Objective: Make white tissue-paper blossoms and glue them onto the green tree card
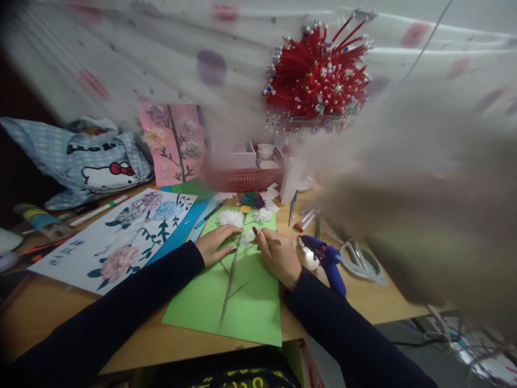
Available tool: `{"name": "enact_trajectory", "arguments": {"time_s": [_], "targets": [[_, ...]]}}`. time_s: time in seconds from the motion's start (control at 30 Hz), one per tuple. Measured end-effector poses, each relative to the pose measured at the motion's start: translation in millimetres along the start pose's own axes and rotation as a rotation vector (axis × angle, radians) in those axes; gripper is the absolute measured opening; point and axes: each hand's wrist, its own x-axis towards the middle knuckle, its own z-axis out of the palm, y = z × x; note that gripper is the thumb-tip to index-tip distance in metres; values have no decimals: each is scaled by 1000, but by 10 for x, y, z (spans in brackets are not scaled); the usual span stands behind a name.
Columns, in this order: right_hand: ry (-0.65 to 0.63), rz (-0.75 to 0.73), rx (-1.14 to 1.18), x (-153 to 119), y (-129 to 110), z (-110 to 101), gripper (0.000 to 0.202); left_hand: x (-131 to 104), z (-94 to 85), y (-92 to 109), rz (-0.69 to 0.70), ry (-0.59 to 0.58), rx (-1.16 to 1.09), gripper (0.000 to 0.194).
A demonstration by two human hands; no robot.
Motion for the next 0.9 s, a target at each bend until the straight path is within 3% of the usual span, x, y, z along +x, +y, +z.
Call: {"name": "enact_trajectory", "arguments": {"time_s": [0.17,0.37,0.9], "targets": [[20,10,74,-44,14,1,47,2,-13,1,-4,-2,3,36],[79,11,-6,-42,39,1,48,-2,-14,-11,-1,-1,7,37],[23,9,6,-3,-10,-4,50,15,-33,37,-6,-1,12,34]]}}
